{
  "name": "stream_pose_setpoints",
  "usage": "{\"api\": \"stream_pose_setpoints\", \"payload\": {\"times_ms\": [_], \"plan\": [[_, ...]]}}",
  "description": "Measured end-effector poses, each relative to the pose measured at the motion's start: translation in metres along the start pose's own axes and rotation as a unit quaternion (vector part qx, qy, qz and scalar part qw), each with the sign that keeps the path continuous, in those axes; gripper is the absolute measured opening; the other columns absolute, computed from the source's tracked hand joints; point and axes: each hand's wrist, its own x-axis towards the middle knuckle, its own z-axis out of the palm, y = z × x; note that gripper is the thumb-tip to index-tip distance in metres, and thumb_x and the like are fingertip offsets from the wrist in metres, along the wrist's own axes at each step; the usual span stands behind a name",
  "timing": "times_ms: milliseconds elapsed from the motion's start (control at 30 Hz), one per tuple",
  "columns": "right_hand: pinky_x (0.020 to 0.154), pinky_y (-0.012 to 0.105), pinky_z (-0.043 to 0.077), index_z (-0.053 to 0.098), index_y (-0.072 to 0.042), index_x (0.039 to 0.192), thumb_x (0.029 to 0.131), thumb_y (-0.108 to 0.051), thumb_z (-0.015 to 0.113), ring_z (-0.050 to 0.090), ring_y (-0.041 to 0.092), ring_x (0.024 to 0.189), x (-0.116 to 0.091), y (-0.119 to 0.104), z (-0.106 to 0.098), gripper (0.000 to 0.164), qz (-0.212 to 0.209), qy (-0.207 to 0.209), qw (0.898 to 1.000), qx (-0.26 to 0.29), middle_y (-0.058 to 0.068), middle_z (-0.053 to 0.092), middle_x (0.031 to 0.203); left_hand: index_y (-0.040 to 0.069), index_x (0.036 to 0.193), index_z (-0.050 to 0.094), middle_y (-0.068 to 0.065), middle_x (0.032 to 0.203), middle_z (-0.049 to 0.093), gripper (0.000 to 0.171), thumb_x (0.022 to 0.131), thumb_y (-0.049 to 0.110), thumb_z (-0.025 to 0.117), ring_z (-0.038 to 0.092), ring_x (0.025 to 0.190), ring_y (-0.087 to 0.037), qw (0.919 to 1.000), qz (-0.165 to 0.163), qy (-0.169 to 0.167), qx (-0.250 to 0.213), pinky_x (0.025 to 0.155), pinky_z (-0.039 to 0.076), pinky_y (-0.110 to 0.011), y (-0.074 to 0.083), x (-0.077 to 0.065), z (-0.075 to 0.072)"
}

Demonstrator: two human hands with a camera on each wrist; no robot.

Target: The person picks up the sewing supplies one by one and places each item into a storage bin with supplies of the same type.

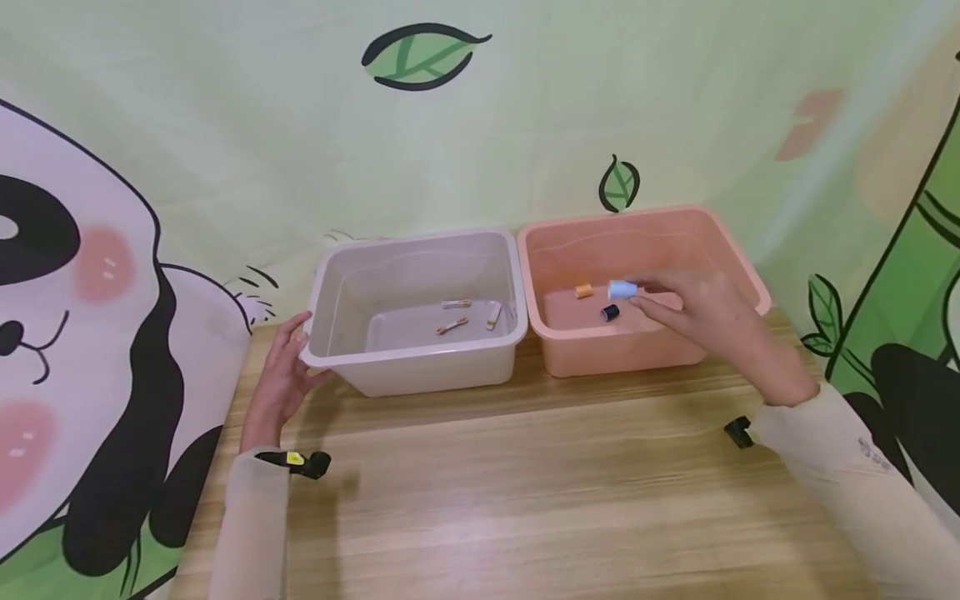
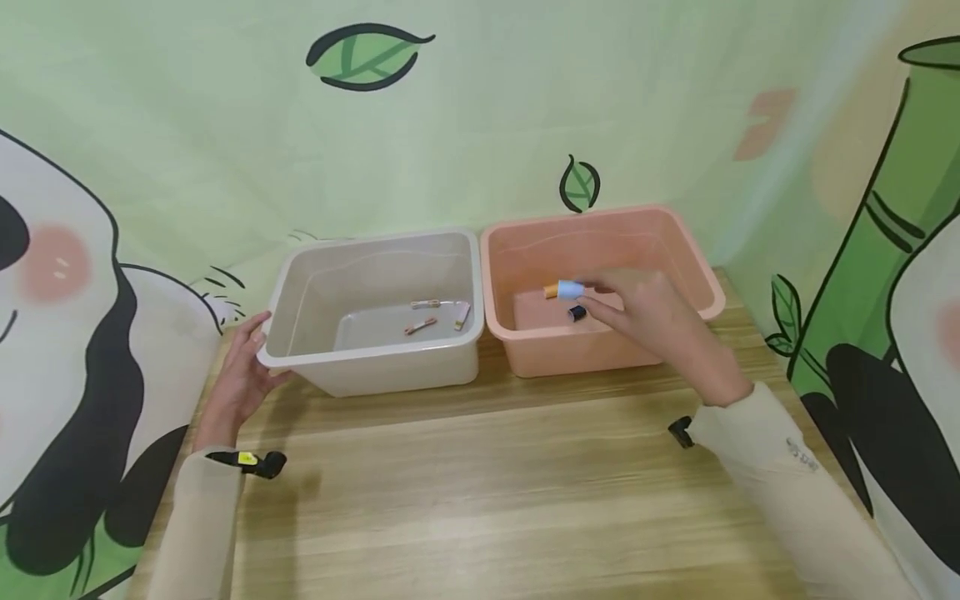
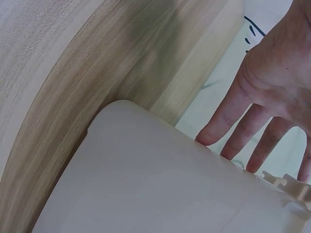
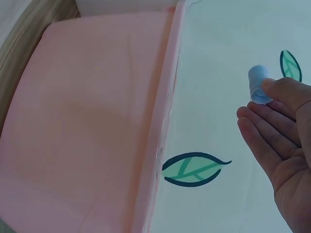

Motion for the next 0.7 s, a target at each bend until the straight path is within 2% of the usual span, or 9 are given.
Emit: {"api": "stream_pose_setpoints", "payload": {"times_ms": [200, 333, 500, 700], "plan": [[0.082, 0.041, 0.059, 0.077, -0.007, 0.107, 0.086, -0.001, 0.080, 0.073, 0.022, 0.094, 0.023, 0.022, -0.004, 0.022, -0.026, -0.031, 0.998, 0.051, 0.004, 0.076, 0.104, 0.030, 0.150, 0.039, 0.003, 0.143, 0.049, 0.040, 0.110, 0.026, 0.043, 0.058, 0.121, -0.016, 1.0000, 0.003, -0.004, -0.002, 0.088, 0.057, -0.039, -0.002, -0.001, -0.001], [0.082, 0.041, 0.060, 0.075, -0.007, 0.113, 0.090, -0.005, 0.078, 0.074, 0.024, 0.098, 0.037, 0.032, -0.012, 0.023, 0.012, -0.067, 0.996, 0.061, 0.007, 0.076, 0.109, 0.031, 0.149, 0.039, 0.004, 0.144, 0.049, 0.039, 0.110, 0.027, 0.043, 0.058, 0.122, -0.016, 1.0000, 0.002, -0.007, -0.001, 0.089, 0.056, -0.041, -0.003, 0.000, -0.002], [0.084, 0.046, 0.058, 0.072, -0.009, 0.122, 0.096, -0.020, 0.073, 0.073, 0.026, 0.101, 0.055, 0.041, -0.024, 0.029, 0.077, -0.119, 0.990, 0.024, 0.010, 0.075, 0.111, 0.031, 0.150, 0.039, 0.004, 0.147, 0.046, 0.041, 0.110, 0.028, 0.045, 0.056, 0.125, -0.017, 1.0000, 0.002, -0.003, 0.003, 0.088, 0.057, -0.041, -0.003, 0.000, -0.001], [0.089, 0.048, 0.056, 0.071, -0.010, 0.123, 0.098, -0.025, 0.070, 0.072, 0.029, 0.102, 0.074, 0.054, -0.031, 0.030, 0.095, -0.166, 0.981, 0.008, 0.010, 0.075, 0.111, 0.029, 0.150, 0.038, 0.003, 0.146, 0.047, 0.041, 0.110, 0.027, 0.045, 0.056, 0.123, -0.018, 1.0000, 0.001, 0.000, -0.007, 0.088, 0.057, -0.041, -0.003, 0.000, -0.001]]}}
